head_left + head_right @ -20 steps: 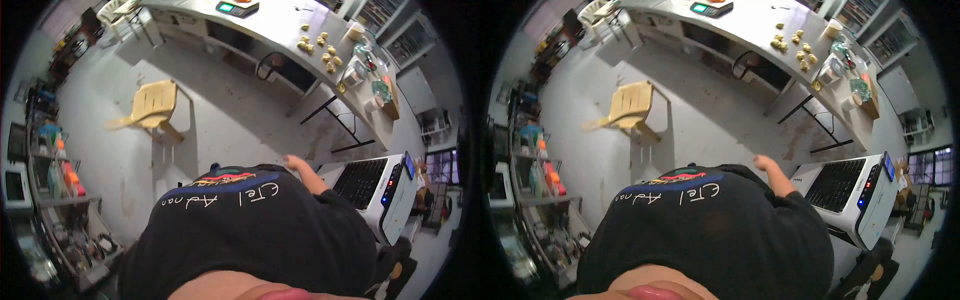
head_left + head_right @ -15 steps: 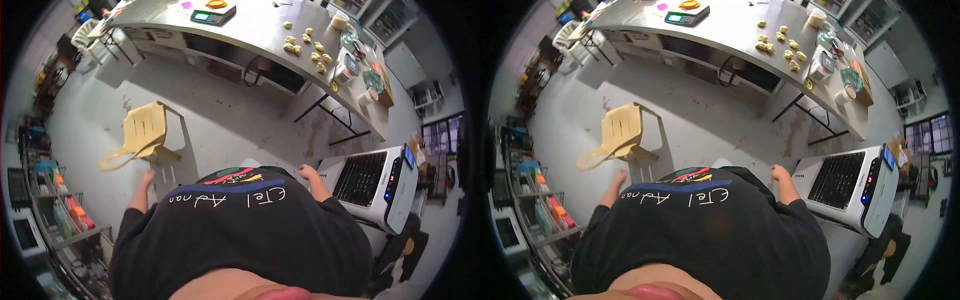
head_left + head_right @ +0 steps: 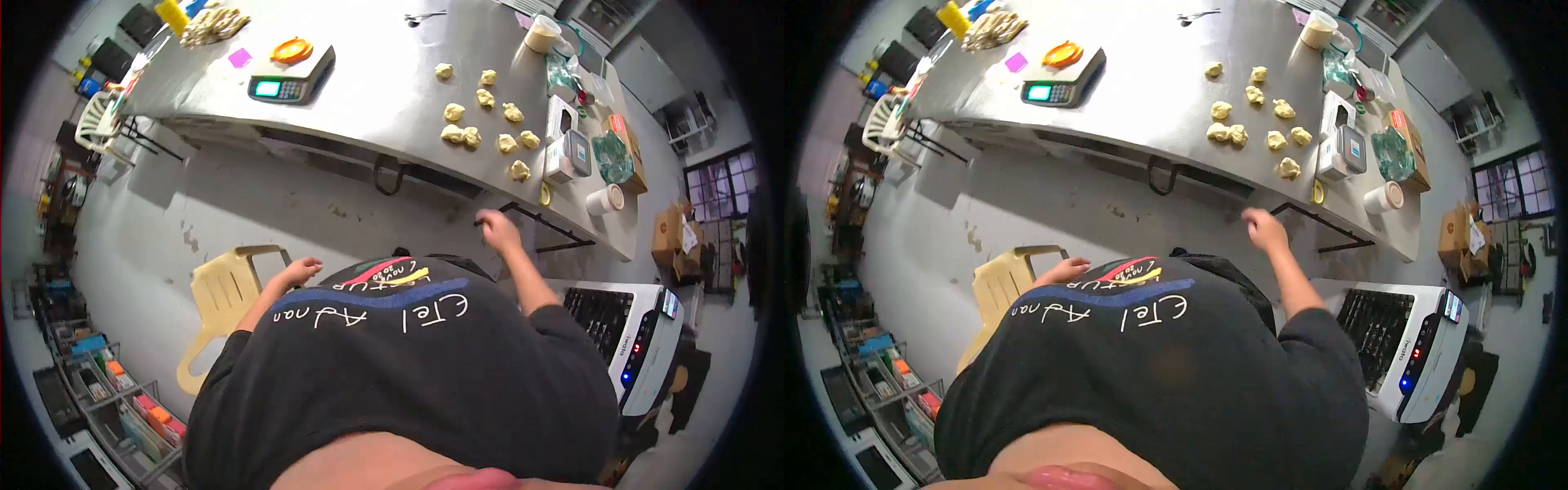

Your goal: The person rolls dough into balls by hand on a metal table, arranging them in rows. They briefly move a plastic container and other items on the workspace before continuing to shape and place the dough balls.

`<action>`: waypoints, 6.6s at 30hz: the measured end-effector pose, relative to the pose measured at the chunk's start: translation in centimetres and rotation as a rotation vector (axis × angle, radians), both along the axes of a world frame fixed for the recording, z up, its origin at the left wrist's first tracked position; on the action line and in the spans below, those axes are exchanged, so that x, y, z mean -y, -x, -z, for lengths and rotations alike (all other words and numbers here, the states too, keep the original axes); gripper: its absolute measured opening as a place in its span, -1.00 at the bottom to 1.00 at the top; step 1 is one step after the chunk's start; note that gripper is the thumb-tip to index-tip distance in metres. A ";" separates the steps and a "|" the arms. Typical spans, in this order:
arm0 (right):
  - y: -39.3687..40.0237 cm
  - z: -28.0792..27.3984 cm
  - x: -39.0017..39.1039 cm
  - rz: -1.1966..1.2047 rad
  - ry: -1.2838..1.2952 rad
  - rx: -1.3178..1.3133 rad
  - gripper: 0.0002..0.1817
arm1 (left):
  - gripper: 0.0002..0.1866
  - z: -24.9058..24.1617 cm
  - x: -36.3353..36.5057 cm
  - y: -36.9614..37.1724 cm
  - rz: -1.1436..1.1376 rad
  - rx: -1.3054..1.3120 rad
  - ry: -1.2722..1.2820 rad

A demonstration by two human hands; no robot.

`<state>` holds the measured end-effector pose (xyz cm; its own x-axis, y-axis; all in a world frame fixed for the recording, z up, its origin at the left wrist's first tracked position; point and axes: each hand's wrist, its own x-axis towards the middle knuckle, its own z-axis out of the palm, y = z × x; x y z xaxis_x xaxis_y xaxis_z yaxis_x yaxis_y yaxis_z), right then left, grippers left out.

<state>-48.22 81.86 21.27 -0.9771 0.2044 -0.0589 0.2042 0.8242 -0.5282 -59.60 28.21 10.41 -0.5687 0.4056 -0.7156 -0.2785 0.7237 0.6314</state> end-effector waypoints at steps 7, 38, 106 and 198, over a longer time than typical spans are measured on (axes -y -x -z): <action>17.2 -4.1 -0.7 0.167 -0.295 -0.167 -0.32 | -0.64 -10.1 -13.3 14.6 0.169 -0.130 -0.187; 39.3 -0.6 11.1 0.073 -0.211 0.059 -0.53 | -0.82 -11.8 -20.6 41.4 0.370 -0.704 -0.493; 28.1 -4.2 5.3 0.399 -0.272 -0.110 -0.49 | -0.75 -16.1 -24.4 36.4 0.619 -0.982 -0.391; 45.9 -3.8 -12.6 0.178 -0.196 0.067 -0.63 | -0.33 -16.0 -46.7 29.3 1.130 -1.004 -0.446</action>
